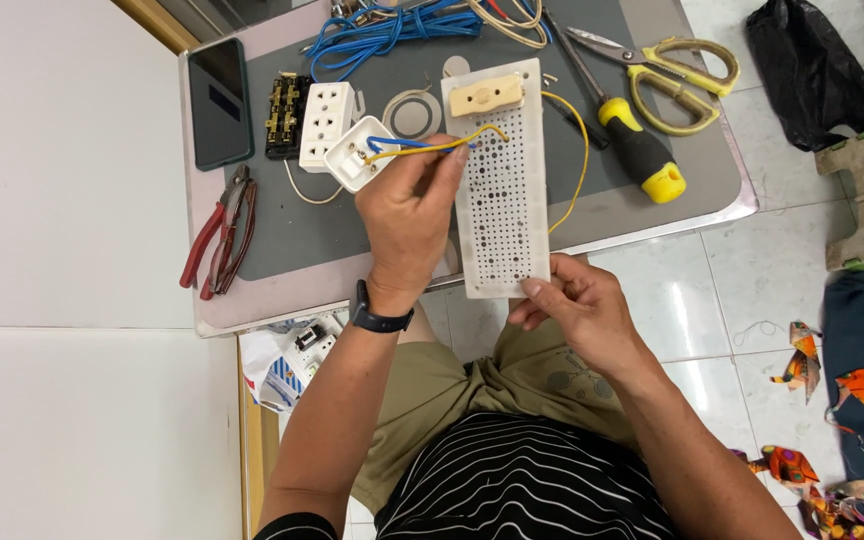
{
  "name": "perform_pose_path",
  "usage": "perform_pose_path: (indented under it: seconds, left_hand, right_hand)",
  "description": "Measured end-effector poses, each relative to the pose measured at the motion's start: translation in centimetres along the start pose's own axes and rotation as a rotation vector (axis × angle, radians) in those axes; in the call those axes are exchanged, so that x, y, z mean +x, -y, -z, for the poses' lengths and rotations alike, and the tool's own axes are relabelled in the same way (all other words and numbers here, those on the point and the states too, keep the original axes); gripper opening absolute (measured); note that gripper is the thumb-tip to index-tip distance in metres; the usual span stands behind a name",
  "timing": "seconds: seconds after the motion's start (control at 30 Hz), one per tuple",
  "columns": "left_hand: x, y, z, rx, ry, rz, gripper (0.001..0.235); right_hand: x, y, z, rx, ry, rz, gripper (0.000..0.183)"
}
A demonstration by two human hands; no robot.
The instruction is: The person assembles an electrical outlet onto a perforated board, securing it with a screwdriver. They then connect wires to a separate black electrical component, stripping and inserting them into terminals.
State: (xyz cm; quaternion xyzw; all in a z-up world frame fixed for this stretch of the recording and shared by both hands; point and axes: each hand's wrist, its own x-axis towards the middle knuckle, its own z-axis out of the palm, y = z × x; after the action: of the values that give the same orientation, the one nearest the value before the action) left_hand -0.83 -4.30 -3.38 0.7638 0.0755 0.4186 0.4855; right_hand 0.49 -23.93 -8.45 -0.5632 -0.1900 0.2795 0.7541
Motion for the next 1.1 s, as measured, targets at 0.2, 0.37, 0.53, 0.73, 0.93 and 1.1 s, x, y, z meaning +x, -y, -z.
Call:
perform_pose_path:
  seconds: [0.2,0.37,0.53,0.73,0.93,1.1]
  left_hand:
    - [0.5,-1.2,0.1,0.108,-0.004,-0.106,0.007]
    - [0.0,-1.4,-0.1,0.146,0.041,-0.153,0.007]
    - [0.4,0.0,-0.4,0.207,-0.008,-0.128,0.005]
    - [-0.9,-0.5,-0.1,0.413,0.074,-0.029,0.011]
    - [-3.5,1.4,3.2,0.457,-0.018,-0.063,0.003]
    - [-2.1,0.0,5.9,0.449,0.179,0.166,0.076]
  right_hand:
    - [0.0,-0.1,-0.1,-0.022,0.005,0.000,0.019]
    - [0.1,-1.0,0.4,-0.040,0.009,0.025,0.020]
    - [0.1,-0.4,-0.2,-0.029,0.039,0.003,0.021]
    - [0.3,-0.1,-0.4,0.016,0.026,-0.045,0.022]
    - [0.3,0.4,-0.1,0.059,0.004,-0.063,0.022]
    - [0.4,-0.1,0.3,0.026,0.044,-0.064,0.026]
